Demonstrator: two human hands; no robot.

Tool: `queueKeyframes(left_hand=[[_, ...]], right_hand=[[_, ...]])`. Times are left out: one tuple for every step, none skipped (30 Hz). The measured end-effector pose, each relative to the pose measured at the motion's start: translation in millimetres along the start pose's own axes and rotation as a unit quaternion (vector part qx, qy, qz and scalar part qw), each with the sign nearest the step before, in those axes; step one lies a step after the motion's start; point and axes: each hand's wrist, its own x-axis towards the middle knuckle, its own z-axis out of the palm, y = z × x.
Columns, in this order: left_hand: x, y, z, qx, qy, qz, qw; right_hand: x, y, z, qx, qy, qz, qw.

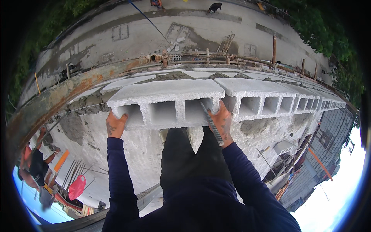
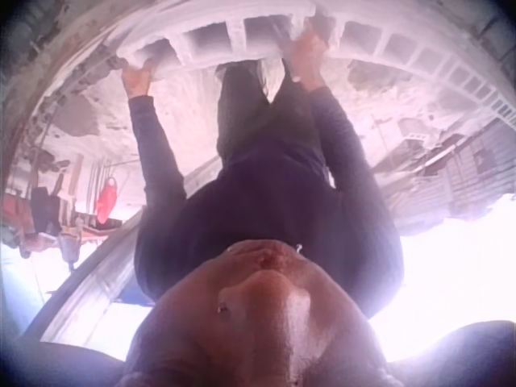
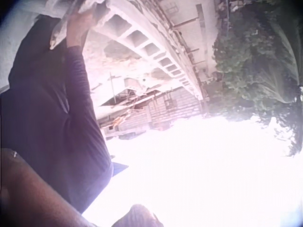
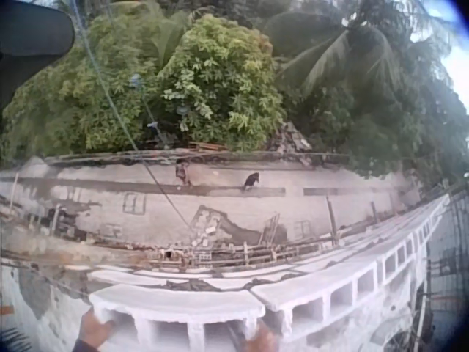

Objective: The person lifts and places hollow concrete blocks onto a wall on a rooftop. They align each block with the existing row and adjust its position by hand. Another worker is visible nearby.

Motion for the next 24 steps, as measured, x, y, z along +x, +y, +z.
queueKeyframes(left_hand=[[1,-2,0,-0.006,-0.005,-0.003,1.000],[1,-5,1,-0.006,-0.008,-0.005,1.000],[2,-7,1,-0.006,-0.003,0.007,1.000],[2,-9,3,-0.011,0.005,0.004,1.000],[1,-10,5,-0.015,0.020,0.018,1.000],[1,-11,6,-0.008,0.032,0.025,0.999],[0,-11,6,-0.020,0.033,0.033,0.999],[0,-11,6,-0.021,0.030,0.035,0.999],[0,-10,6,-0.016,0.031,0.039,0.999],[0,-9,6,-0.015,0.029,0.039,0.999],[0,-9,5,-0.005,0.029,0.040,0.999],[0,-8,4,0.006,0.031,0.048,0.998],[0,-8,4,0.013,0.023,0.036,0.999],[1,-8,3,0.020,0.019,0.031,0.999],[2,-8,3,0.030,0.022,0.036,0.999],[2,-9,3,0.031,0.032,0.051,0.998],[3,-10,3,0.036,0.027,0.039,0.998],[4,-12,4,0.045,0.029,0.039,0.998],[5,-14,4,0.054,0.043,0.052,0.996],[6,-15,5,0.046,0.053,0.055,0.996],[7,-16,7,0.026,0.032,0.049,0.998],[9,-17,7,0.009,0.018,0.041,0.999],[10,-18,6,-0.009,0.008,0.032,0.999],[10,-19,6,0.007,0.011,0.029,1.000]], right_hand=[[0,0,0,-0.007,0.018,-0.024,1.000],[1,-1,0,-0.005,0.012,-0.015,1.000],[1,-1,0,-0.003,0.006,-0.008,1.000],[1,-2,-1,-0.001,-0.001,0.000,1.000],[1,-3,-3,0.003,-0.013,0.007,1.000],[1,-4,-5,0.007,-0.025,0.015,1.000],[1,-6,-7,0.010,-0.041,0.027,0.999],[0,-8,-9,0.018,-0.046,0.037,0.998],[1,-9,-10,0.024,-0.049,0.043,0.998],[1,-10,-11,0.031,-0.053,0.050,0.997],[2,-10,-12,0.031,-0.064,0.069,0.995],[2,-11,-12,0.031,-0.077,0.090,0.993],[3,-11,-12,0.038,-0.076,0.094,0.992],[4,-11,-11,0.027,-0.078,0.095,0.992],[5,-11,-11,0.024,-0.066,0.076,0.995],[6,-10,-11,0.017,-0.061,0.068,0.996],[7,-10,-11,0.019,-0.057,0.056,0.997],[8,-10,-11,0.018,-0.062,0.056,0.996],[9,-9,-11,0.014,-0.076,0.065,0.995],[11,-9,-11,0.002,-0.079,0.067,0.995],[13,-9,-10,-0.014,-0.094,0.078,0.992],[15,-8,-9,-0.023,-0.096,0.069,0.993],[17,-8,-7,-0.047,-0.092,0.092,0.990],[17,-6,-5,-0.061,-0.079,0.092,0.991]])
